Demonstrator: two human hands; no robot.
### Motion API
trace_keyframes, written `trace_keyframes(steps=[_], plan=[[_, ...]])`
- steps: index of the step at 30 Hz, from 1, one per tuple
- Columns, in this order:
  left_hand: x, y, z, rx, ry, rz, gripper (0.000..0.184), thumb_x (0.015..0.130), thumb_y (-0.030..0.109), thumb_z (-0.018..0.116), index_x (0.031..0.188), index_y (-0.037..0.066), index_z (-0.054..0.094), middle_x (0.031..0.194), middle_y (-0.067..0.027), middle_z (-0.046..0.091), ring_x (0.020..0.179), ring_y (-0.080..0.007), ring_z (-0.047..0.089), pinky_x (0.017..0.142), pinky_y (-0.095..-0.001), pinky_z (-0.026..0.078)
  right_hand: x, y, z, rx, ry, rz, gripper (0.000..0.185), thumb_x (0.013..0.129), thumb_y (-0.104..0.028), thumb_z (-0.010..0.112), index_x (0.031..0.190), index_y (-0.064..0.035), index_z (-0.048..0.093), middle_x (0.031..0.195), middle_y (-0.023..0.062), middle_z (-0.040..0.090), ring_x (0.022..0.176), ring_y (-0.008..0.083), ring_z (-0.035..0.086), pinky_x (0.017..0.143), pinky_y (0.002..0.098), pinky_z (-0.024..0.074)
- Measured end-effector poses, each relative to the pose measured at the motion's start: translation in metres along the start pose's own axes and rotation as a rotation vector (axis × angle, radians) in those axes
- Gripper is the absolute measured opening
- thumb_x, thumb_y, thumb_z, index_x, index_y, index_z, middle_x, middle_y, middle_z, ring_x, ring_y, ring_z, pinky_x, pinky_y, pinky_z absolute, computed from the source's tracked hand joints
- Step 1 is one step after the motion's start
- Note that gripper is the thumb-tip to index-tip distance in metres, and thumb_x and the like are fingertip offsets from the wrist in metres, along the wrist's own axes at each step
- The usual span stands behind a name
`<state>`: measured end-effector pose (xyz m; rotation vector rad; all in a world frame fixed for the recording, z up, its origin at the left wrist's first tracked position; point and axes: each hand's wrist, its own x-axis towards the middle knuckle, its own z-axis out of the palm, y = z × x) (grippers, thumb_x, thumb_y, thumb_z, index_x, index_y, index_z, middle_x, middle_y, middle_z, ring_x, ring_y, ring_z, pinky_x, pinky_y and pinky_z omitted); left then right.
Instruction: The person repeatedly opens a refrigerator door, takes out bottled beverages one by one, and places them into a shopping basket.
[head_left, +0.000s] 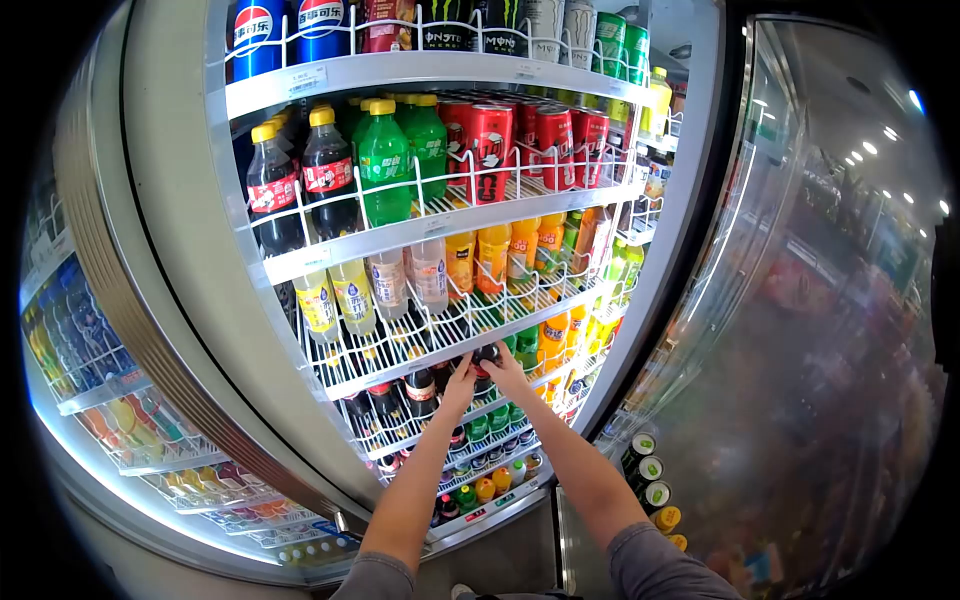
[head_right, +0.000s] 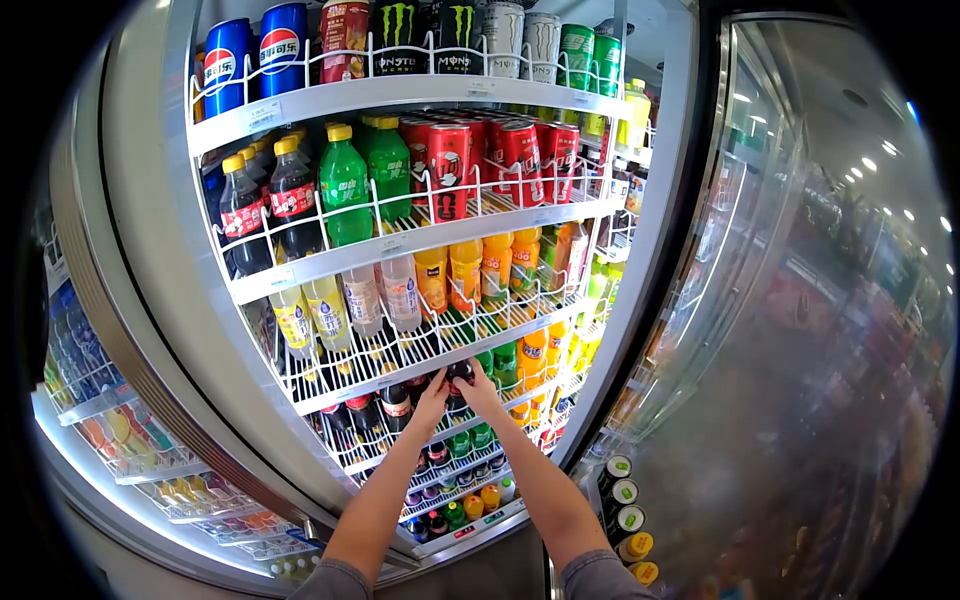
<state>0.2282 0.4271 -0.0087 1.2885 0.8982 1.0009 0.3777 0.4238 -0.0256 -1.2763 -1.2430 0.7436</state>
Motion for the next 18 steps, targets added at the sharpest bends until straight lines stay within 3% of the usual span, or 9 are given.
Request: trace_keyframes(steps=[1, 2, 3, 4, 6, 9, 13, 15, 18], plan=[[-0.002, 0.000, 0.002, 0.023, -0.016, -0.006, 0.047, 0.099, 0.013, 0.048, 0.145, 0.007, 0.043, 0.129, -0.0083, 0.054, 0.124, -0.0186, 0.049, 0.106, -0.0276, 0.035, -0.009, -0.018, -0.002, 0.001, 0.002, 0.002, 0.063, 0.087, -0.025, 0.069, 0.141, -0.0136, 0.039, 0.097, 0.0074, 0.062, 0.074, 0.0169, 0.060, 0.065, 0.0306, 0.0487], [-0.005, -0.002, 0.002, -0.046, -0.028, 0.031, 0.056, 0.090, -0.007, 0.046, 0.144, 0.007, 0.046, 0.126, -0.0081, 0.054, 0.120, -0.0180, 0.051, 0.106, -0.0270, 0.036, -0.020, -0.038, -0.005, -0.155, 0.038, -0.019, 0.064, 0.086, -0.030, 0.070, 0.139, -0.0117, 0.040, 0.093, 0.0100, 0.064, 0.075, 0.0202, 0.063, 0.066, 0.0326, 0.0497], [-0.008, -0.003, 0.003, -0.046, -0.031, 0.030, 0.056, 0.090, -0.007, 0.046, 0.144, 0.007, 0.046, 0.126, -0.0081, 0.054, 0.120, -0.0180, 0.051, 0.106, -0.0270, 0.036, -0.026, -0.048, -0.008, -0.313, 0.073, -0.042, 0.065, 0.085, -0.034, 0.072, 0.137, -0.0098, 0.041, 0.089, 0.0126, 0.066, 0.076, 0.0235, 0.065, 0.067, 0.0346, 0.0506], [-0.013, -0.004, 0.004, -0.138, -0.054, 0.049, 0.063, 0.083, -0.013, 0.042, 0.142, 0.007, 0.047, 0.126, -0.0086, 0.054, 0.120, -0.0177, 0.052, 0.108, -0.0273, 0.035, -0.030, -0.049, -0.008, -0.262, 0.109, -0.093, 0.066, 0.081, -0.039, 0.074, 0.132, -0.0090, 0.044, 0.084, 0.0162, 0.067, 0.077, 0.0322, 0.067, 0.069, 0.0391, 0.0513], [-0.020, 0.000, 0.005, -0.252, -0.066, 0.047, 0.080, 0.069, -0.023, 0.033, 0.141, 0.007, 0.049, 0.126, -0.0093, 0.054, 0.120, -0.0174, 0.051, 0.111, -0.0281, 0.034, -0.035, -0.047, -0.007, -0.331, 0.112, -0.106, 0.063, 0.082, -0.039, 0.073, 0.130, -0.0083, 0.046, 0.086, 0.0170, 0.068, 0.078, 0.0342, 0.067, 0.069, 0.0406, 0.0513], [-0.016, -0.017, 0.000, -0.164, -0.073, 0.144, 0.072, 0.073, -0.021, 0.039, 0.139, 0.006, 0.049, 0.126, -0.0105, 0.054, 0.122, -0.0180, 0.051, 0.108, -0.0310, 0.039, -0.043, -0.049, 0.001, -0.384, 0.145, -0.149, 0.055, 0.084, -0.035, 0.071, 0.125, -0.0060, 0.049, 0.088, 0.0184, 0.068, 0.082, 0.0389, 0.066, 0.071, 0.0435, 0.0511], [-0.030, -0.017, -0.007, -0.100, 0.014, 0.270, 0.059, 0.084, -0.015, 0.043, 0.139, 0.004, 0.046, 0.124, -0.0134, 0.058, 0.115, -0.0193, 0.057, 0.100, -0.0293, 0.045, -0.061, -0.070, 0.009, -0.312, 0.207, -0.291, 0.051, 0.084, -0.030, 0.072, 0.122, -0.0041, 0.051, 0.089, 0.0187, 0.069, 0.082, 0.0373, 0.067, 0.073, 0.0419, 0.0531], [-0.030, -0.019, -0.020, 0.052, -0.054, 0.327, 0.059, 0.089, -0.007, 0.048, 0.146, 0.006, 0.037, 0.133, -0.0124, 0.052, 0.116, -0.0187, 0.055, 0.094, -0.0273, 0.044, -0.070, -0.080, 0.006, -0.353, 0.163, -0.273, 0.050, 0.085, -0.029, 0.072, 0.122, -0.0036, 0.052, 0.090, 0.0186, 0.069, 0.082, 0.0348, 0.069, 0.071, 0.0391, 0.0545], [-0.036, -0.023, -0.027, 0.276, -0.056, 0.372, 0.062, 0.091, 0.007, 0.060, 0.147, 0.002, 0.034, 0.134, -0.0148, 0.053, 0.120, -0.0183, 0.053, 0.098, -0.0282, 0.042, -0.079, -0.100, 0.003, -0.420, 0.184, -0.384, 0.052, 0.085, -0.030, 0.072, 0.125, -0.0036, 0.052, 0.092, 0.0180, 0.069, 0.079, 0.0332, 0.069, 0.069, 0.0372, 0.0549]])
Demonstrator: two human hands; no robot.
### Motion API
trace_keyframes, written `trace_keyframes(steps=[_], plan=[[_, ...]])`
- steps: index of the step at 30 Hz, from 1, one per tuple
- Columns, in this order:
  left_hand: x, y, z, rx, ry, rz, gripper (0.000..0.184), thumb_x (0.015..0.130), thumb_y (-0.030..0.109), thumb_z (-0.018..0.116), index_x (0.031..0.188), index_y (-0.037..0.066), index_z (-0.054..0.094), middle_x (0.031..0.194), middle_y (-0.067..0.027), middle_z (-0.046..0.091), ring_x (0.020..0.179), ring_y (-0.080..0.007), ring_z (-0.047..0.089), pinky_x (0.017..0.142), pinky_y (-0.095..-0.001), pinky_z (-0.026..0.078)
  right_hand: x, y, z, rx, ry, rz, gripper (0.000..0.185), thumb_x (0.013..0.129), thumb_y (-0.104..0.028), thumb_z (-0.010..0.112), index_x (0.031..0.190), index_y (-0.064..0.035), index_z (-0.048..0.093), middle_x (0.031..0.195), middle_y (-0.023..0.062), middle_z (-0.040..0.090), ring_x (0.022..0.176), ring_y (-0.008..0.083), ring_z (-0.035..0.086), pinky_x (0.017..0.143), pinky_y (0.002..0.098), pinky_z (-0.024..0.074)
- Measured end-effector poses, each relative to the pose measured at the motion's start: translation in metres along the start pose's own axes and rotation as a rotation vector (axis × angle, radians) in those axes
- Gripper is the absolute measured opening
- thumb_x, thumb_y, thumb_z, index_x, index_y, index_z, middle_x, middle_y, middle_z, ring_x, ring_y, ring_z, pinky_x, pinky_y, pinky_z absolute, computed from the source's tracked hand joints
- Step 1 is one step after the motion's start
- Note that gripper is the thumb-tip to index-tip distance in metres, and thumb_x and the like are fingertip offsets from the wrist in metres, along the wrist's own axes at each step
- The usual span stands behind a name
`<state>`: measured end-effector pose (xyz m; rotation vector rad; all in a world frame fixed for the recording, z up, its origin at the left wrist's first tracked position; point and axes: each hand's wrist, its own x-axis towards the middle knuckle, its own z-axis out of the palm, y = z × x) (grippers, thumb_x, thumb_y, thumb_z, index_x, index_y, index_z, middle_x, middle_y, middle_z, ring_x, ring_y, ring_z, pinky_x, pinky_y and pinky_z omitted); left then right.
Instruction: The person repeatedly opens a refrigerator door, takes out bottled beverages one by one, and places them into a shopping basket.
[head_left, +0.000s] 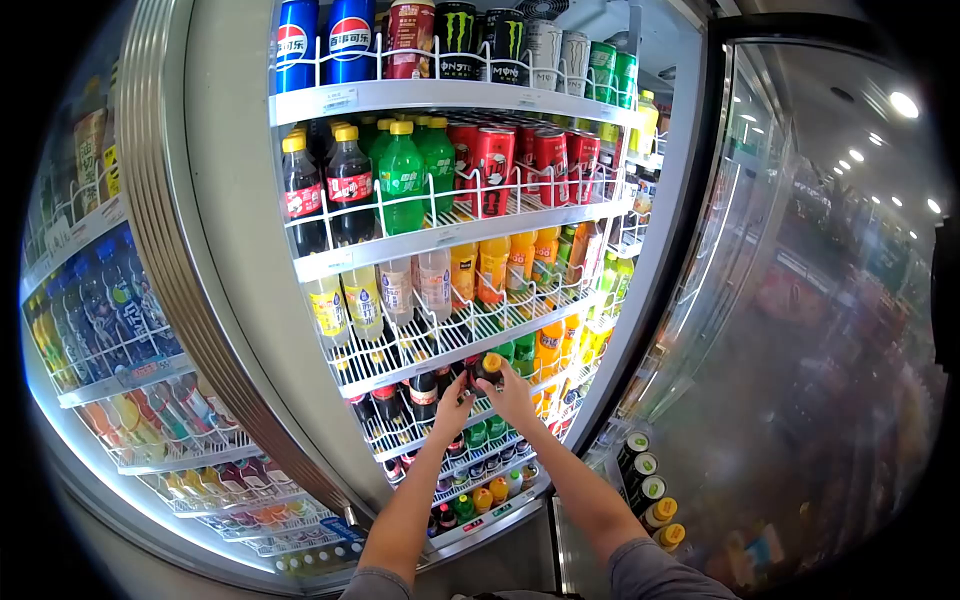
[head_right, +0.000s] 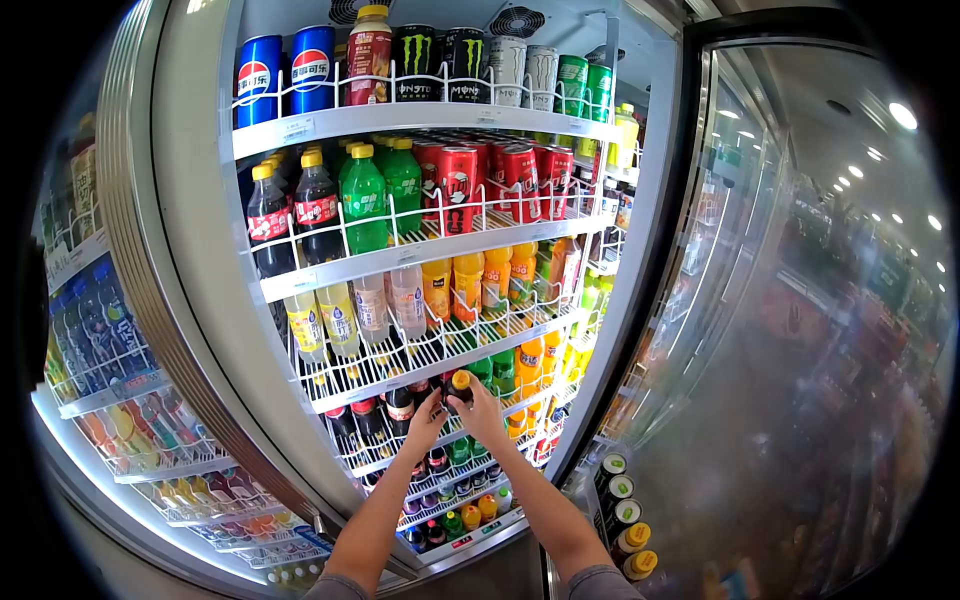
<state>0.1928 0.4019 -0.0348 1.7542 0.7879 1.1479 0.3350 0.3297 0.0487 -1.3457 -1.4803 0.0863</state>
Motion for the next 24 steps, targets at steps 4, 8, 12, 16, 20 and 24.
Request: trace_keyframes(steps=[4, 8, 12, 16, 20, 24], plan=[[-0.019, 0.040, -0.005, 0.015, -0.061, -0.034, 0.069, 0.089, 0.021, 0.069, 0.147, 0.002, 0.035, 0.133, -0.0171, 0.054, 0.121, -0.0215, 0.053, 0.102, -0.0320, 0.040, 0.003, -0.038, -0.024, -0.074, -0.009, 0.051, 0.051, 0.083, -0.034, 0.073, 0.121, -0.0055, 0.057, 0.085, 0.0164, 0.069, 0.076, 0.0332, 0.069, 0.067, 0.0369, 0.0544], [-0.047, 0.047, 0.003, -0.259, -0.130, -0.031, 0.067, 0.091, 0.023, 0.069, 0.145, 0.001, 0.035, 0.127, -0.0147, 0.058, 0.117, -0.0197, 0.054, 0.099, -0.0313, 0.042, 0.000, -0.053, -0.045, -0.101, -0.072, 0.213, 0.053, 0.080, -0.037, 0.076, 0.123, -0.0111, 0.059, 0.082, 0.0143, 0.071, 0.074, 0.0263, 0.070, 0.067, 0.0338, 0.0540], [-0.079, 0.049, 0.020, -0.371, -0.051, -0.020, 0.059, 0.095, 0.024, 0.063, 0.143, 0.001, 0.037, 0.127, -0.0119, 0.056, 0.111, -0.0164, 0.054, 0.097, -0.0292, 0.042, -0.023, -0.057, -0.057, 0.101, -0.147, 0.376, 0.055, 0.083, -0.028, 0.076, 0.130, -0.0086, 0.055, 0.092, 0.0126, 0.072, 0.083, 0.0182, 0.070, 0.074, 0.0305, 0.0538], [-0.100, 0.080, 0.018, -0.531, -0.055, -0.167, 0.055, 0.101, 0.033, 0.053, 0.144, 0.003, 0.038, 0.129, -0.0090, 0.055, 0.114, -0.0168, 0.051, 0.099, -0.0279, 0.040, -0.060, -0.047, -0.061, 0.532, -0.326, 0.327, 0.071, 0.086, -0.017, 0.074, 0.147, -0.0077, 0.037, 0.129, 0.0134, 0.057, 0.117, 0.0198, 0.055, 0.095, 0.0323, 0.0480], [-0.115, 0.093, 0.017, -0.615, -0.102, -0.229, 0.054, 0.102, 0.038, 0.050, 0.144, 0.005, 0.039, 0.130, -0.0086, 0.054, 0.116, -0.0163, 0.050, 0.100, -0.0283, 0.039, -0.113, -0.035, -0.050, 0.529, -0.410, 0.414, 0.074, 0.088, -0.022, 0.072, 0.148, -0.0071, 0.033, 0.137, 0.0111, 0.051, 0.126, 0.0203, 0.048, 0.102, 0.0352, 0.0434], [-0.132, 0.095, 0.026, -0.768, -0.242, -0.293, 0.056, 0.100, 0.036, 0.054, 0.145, 0.006, 0.038, 0.133, -0.0077, 0.053, 0.119, -0.0167, 0.050, 0.101, -0.0292, 0.039, -0.154, -0.046, -0.056, 0.622, -0.334, 0.504, 0.064, 0.091, -0.023, 0.070, 0.143, -0.0047, 0.038, 0.132, 0.0064, 0.053, 0.119, 0.0151, 0.053, 0.101, 0.0323, 0.0429]])
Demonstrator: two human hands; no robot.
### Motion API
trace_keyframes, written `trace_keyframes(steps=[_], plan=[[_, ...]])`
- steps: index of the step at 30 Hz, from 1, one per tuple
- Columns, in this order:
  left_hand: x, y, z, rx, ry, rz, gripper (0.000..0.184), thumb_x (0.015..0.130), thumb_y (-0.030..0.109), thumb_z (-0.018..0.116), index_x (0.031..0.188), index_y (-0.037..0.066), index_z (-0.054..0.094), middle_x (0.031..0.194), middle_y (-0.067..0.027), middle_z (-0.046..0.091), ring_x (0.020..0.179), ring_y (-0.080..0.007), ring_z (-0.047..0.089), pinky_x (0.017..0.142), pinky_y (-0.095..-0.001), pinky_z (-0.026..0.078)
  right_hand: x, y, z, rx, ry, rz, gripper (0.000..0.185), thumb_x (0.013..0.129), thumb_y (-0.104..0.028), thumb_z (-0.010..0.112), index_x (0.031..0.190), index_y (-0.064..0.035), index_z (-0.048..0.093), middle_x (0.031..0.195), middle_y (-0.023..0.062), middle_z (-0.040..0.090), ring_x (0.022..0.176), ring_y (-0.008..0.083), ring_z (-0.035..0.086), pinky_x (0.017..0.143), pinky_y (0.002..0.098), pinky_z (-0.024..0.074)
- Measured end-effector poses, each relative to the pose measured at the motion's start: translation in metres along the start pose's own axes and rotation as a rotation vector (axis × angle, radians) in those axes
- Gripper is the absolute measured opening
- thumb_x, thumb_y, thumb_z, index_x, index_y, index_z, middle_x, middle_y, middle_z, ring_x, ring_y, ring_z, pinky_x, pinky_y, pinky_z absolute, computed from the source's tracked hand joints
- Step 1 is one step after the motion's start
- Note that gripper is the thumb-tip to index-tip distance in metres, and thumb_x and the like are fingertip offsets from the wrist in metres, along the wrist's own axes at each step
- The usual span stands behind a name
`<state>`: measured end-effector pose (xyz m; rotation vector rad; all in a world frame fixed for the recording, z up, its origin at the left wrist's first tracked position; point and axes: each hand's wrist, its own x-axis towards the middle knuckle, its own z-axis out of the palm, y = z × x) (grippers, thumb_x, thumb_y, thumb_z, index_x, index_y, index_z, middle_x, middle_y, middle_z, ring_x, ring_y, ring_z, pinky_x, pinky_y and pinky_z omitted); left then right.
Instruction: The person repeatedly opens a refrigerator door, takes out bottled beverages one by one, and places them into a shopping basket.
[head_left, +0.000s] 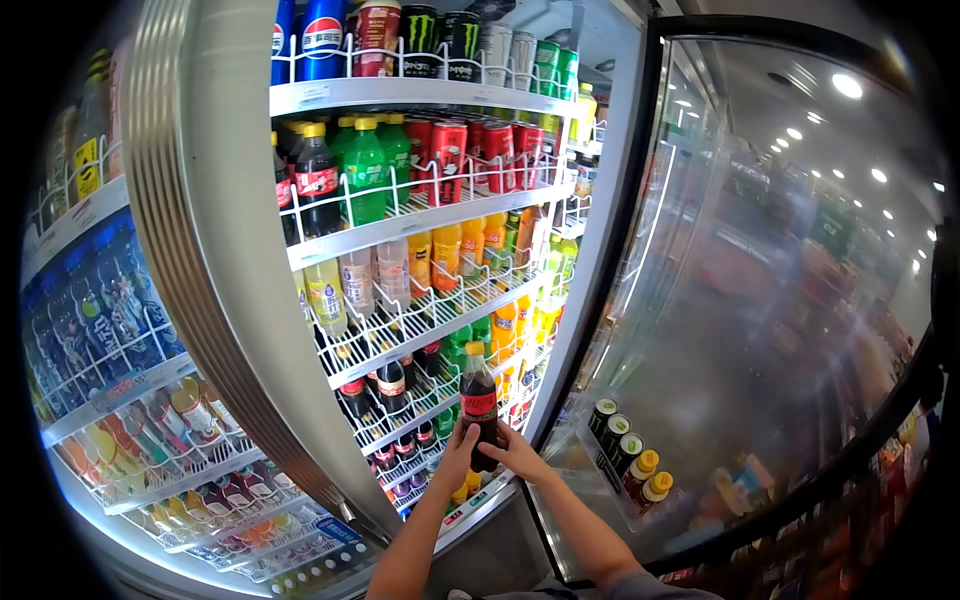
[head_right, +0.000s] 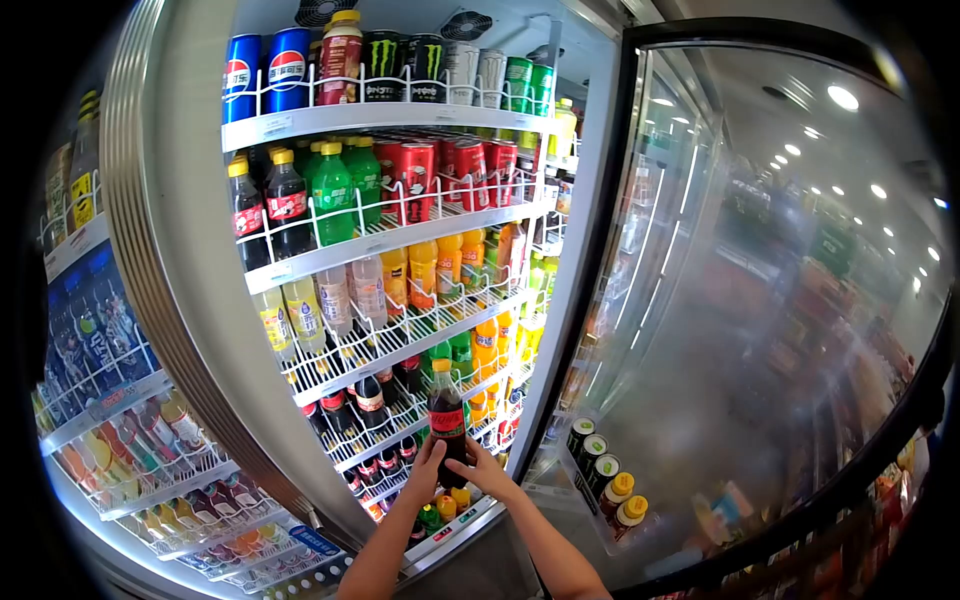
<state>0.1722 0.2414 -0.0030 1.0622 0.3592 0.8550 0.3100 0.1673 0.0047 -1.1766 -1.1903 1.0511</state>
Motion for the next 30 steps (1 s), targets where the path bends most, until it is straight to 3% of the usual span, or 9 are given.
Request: trace_keyframes(steps=[3, 7, 14, 22, 25, 30], plan=[[-0.011, -0.014, 0.008, -0.017, -0.063, -0.062, 0.054, 0.100, 0.031, 0.056, 0.145, 0.007, 0.038, 0.133, -0.0065, 0.053, 0.117, -0.0163, 0.052, 0.098, -0.0304, 0.043, -0.029, 0.002, -0.005, 0.023, 0.068, 0.003, 0.062, 0.091, -0.023, 0.070, 0.142, -0.0046, 0.040, 0.130, 0.0057, 0.054, 0.118, 0.0145, 0.053, 0.100, 0.0318, 0.0432], [-0.028, -0.015, 0.033, 0.042, -0.126, -0.058, 0.058, 0.098, 0.029, 0.059, 0.146, 0.005, 0.036, 0.134, -0.0085, 0.052, 0.120, -0.0182, 0.050, 0.102, -0.0322, 0.041, -0.061, -0.007, -0.013, 0.070, 0.103, -0.023, 0.062, 0.091, -0.024, 0.070, 0.142, -0.0042, 0.040, 0.129, 0.0054, 0.056, 0.117, 0.0143, 0.054, 0.100, 0.0316, 0.0430], [-0.076, -0.007, 0.068, 0.059, -0.154, -0.060, 0.059, 0.094, 0.016, 0.063, 0.145, 0.004, 0.036, 0.134, -0.0087, 0.052, 0.122, -0.0177, 0.049, 0.104, -0.0331, 0.039, -0.108, -0.014, -0.029, 0.090, 0.021, -0.042, 0.059, 0.090, -0.022, 0.070, 0.139, -0.0026, 0.044, 0.128, 0.0063, 0.056, 0.117, 0.0154, 0.054, 0.100, 0.0323, 0.0437], [-0.145, -0.012, 0.100, 0.032, 0.028, -0.070, 0.064, 0.095, 0.015, 0.063, 0.149, 0.007, 0.031, 0.134, -0.0064, 0.053, 0.119, -0.0160, 0.052, 0.101, -0.0310, 0.041, -0.154, -0.023, -0.023, 0.175, -0.153, 0.016, 0.057, 0.091, -0.021, 0.070, 0.139, -0.0049, 0.044, 0.126, 0.0051, 0.058, 0.113, 0.0134, 0.056, 0.097, 0.0304, 0.0447], [-0.172, 0.002, 0.090, 0.194, 0.132, 0.051, 0.061, 0.095, 0.016, 0.063, 0.148, 0.006, 0.034, 0.133, -0.0058, 0.054, 0.117, -0.0155, 0.053, 0.100, -0.0302, 0.042, -0.158, -0.029, 0.014, 0.281, -0.177, -0.005, 0.059, 0.090, -0.021, 0.071, 0.140, -0.0036, 0.043, 0.126, 0.0058, 0.058, 0.114, 0.0126, 0.055, 0.098, 0.0295, 0.0429], [-0.251, 0.038, 0.079, 0.282, 0.261, 0.089, 0.058, 0.095, 0.022, 0.064, 0.144, 0.004, 0.038, 0.125, -0.0072, 0.058, 0.108, -0.0131, 0.056, 0.093, -0.0293, 0.046, -0.175, -0.037, 0.066, 0.274, -0.439, 0.030, 0.061, 0.091, -0.022, 0.069, 0.141, -0.0027, 0.039, 0.129, 0.0069, 0.056, 0.118, 0.0143, 0.053, 0.101, 0.0307, 0.0420]])
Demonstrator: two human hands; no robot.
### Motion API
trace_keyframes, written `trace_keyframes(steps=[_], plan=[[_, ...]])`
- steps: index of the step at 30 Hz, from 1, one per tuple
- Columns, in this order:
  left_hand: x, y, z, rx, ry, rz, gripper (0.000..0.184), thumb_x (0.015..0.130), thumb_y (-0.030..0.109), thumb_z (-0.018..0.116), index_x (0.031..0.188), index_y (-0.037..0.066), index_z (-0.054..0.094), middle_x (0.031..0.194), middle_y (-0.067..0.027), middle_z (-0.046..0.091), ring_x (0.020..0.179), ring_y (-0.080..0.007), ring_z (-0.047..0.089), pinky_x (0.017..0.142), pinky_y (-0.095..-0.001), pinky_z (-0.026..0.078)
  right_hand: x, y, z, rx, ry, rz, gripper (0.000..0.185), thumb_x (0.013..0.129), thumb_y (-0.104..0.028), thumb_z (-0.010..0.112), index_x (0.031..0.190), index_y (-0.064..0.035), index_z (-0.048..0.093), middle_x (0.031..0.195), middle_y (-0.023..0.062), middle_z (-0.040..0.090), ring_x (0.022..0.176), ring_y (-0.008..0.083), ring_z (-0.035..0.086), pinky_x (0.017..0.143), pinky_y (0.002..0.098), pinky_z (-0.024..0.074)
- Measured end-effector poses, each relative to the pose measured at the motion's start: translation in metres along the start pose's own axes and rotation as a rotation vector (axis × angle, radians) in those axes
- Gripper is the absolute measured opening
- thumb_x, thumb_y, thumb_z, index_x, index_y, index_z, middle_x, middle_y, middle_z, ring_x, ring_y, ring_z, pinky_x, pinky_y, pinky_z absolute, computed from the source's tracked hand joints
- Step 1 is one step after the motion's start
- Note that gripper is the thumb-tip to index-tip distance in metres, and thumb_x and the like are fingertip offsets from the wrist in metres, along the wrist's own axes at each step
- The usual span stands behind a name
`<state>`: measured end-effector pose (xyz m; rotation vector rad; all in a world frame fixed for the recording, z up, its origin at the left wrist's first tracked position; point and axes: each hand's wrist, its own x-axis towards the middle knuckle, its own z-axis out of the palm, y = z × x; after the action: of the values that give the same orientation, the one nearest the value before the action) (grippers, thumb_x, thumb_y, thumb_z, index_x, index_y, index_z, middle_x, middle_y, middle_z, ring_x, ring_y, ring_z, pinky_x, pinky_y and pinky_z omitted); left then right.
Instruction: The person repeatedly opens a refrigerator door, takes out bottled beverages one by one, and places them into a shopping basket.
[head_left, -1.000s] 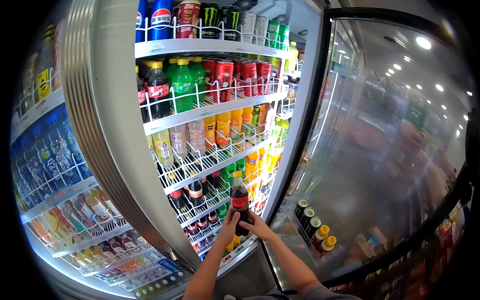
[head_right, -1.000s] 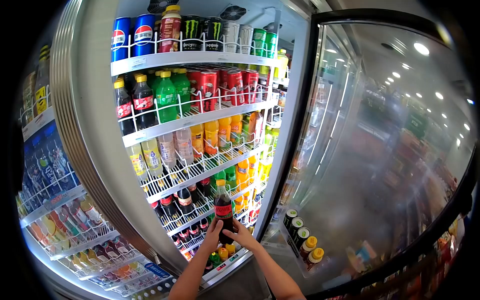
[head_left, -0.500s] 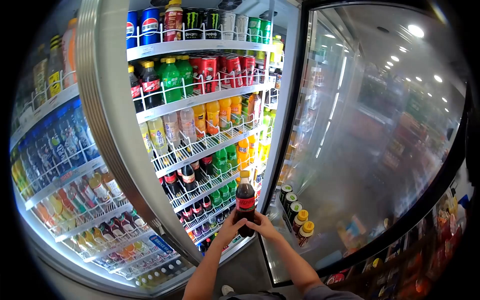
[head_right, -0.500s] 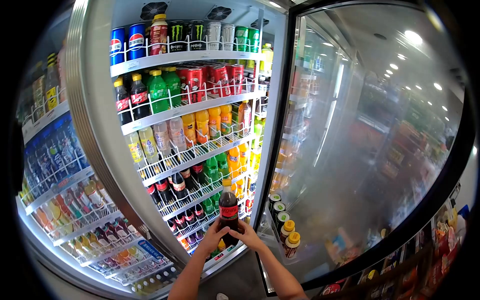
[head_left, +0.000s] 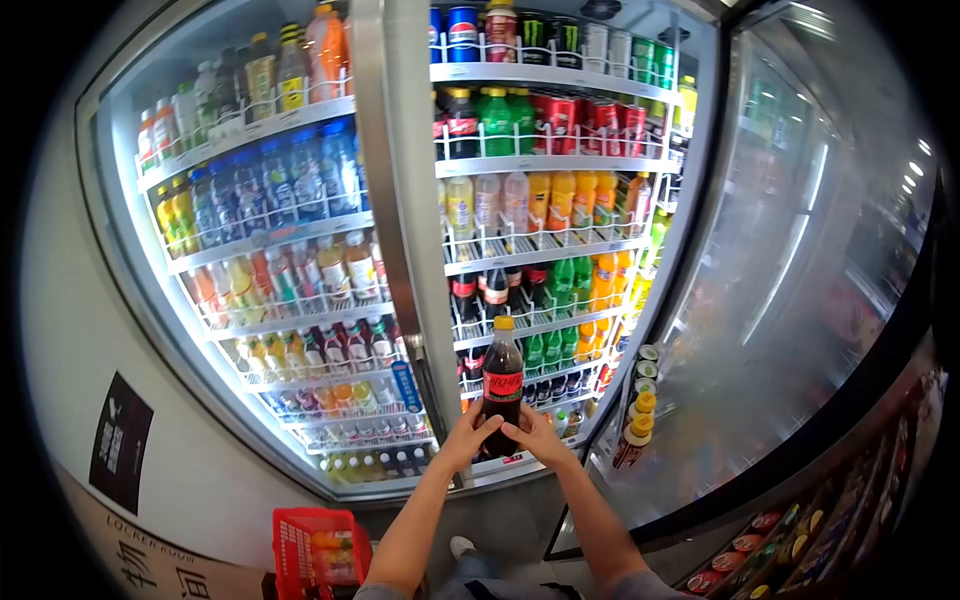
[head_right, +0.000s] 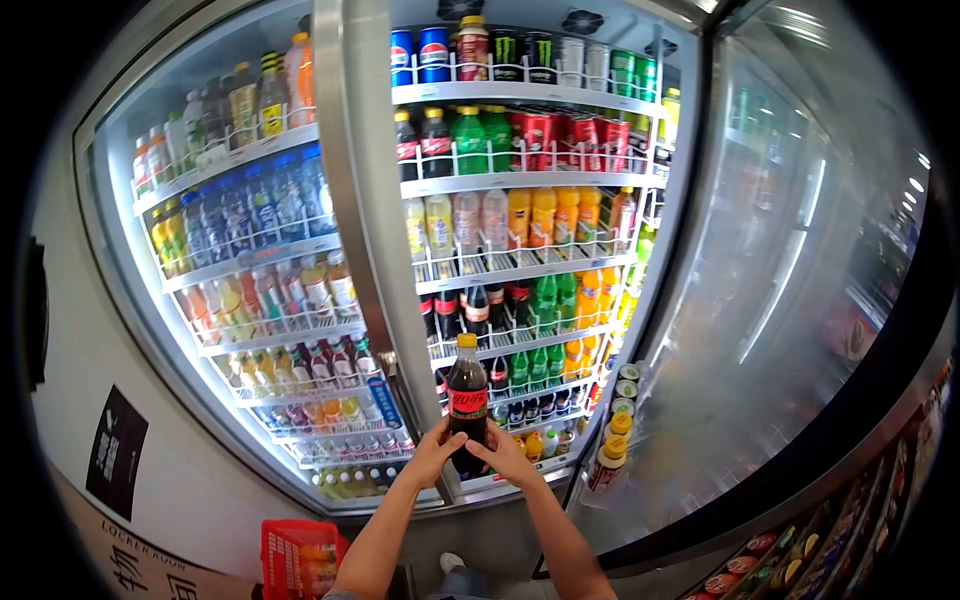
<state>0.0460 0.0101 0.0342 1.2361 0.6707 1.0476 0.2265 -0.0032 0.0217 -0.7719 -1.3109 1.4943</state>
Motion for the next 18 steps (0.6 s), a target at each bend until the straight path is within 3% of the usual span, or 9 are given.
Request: trace_keyframes(steps=[5, 11, 16, 18], plan=[[-0.059, -0.010, -0.030, -0.050, 0.152, 0.035, 0.056, 0.094, 0.019, 0.065, 0.143, 0.003, 0.041, 0.126, -0.0067, 0.058, 0.112, -0.0136, 0.055, 0.096, -0.0294, 0.044, 0.000, 0.012, 0.042, -0.057, -0.194, 0.089, 0.068, 0.092, -0.023, 0.068, 0.146, -0.0026, 0.033, 0.139, 0.0105, 0.048, 0.127, 0.0187, 0.048, 0.107, 0.0338, 0.0367], [-0.104, -0.001, -0.076, -0.110, 0.318, -0.145, 0.057, 0.094, 0.019, 0.066, 0.143, 0.004, 0.042, 0.126, -0.0047, 0.058, 0.115, -0.0128, 0.053, 0.097, -0.0280, 0.043, 0.022, 0.040, 0.091, -0.046, -0.293, 0.173, 0.066, 0.092, -0.029, 0.068, 0.145, -0.0025, 0.037, 0.137, 0.0104, 0.051, 0.127, 0.0194, 0.048, 0.106, 0.0350, 0.0376], [-0.147, 0.017, -0.133, -0.090, 0.427, 0.013, 0.052, 0.092, 0.022, 0.068, 0.138, 0.004, 0.048, 0.122, -0.0031, 0.060, 0.108, -0.0119, 0.056, 0.093, -0.0274, 0.044, 0.056, 0.057, 0.163, -0.074, -0.419, 0.185, 0.055, 0.095, -0.027, 0.065, 0.139, -0.0023, 0.043, 0.131, 0.0078, 0.054, 0.120, 0.0155, 0.052, 0.100, 0.0312, 0.0432], [-0.158, 0.023, -0.154, -0.076, 0.455, 0.032, 0.052, 0.092, 0.022, 0.068, 0.137, 0.004, 0.049, 0.121, -0.0031, 0.060, 0.108, -0.0119, 0.056, 0.092, -0.0275, 0.044, 0.069, 0.058, 0.185, -0.083, -0.462, 0.218, 0.061, 0.094, -0.029, 0.066, 0.142, -0.0016, 0.040, 0.136, 0.0096, 0.051, 0.125, 0.0183, 0.049, 0.105, 0.0335, 0.0382]])
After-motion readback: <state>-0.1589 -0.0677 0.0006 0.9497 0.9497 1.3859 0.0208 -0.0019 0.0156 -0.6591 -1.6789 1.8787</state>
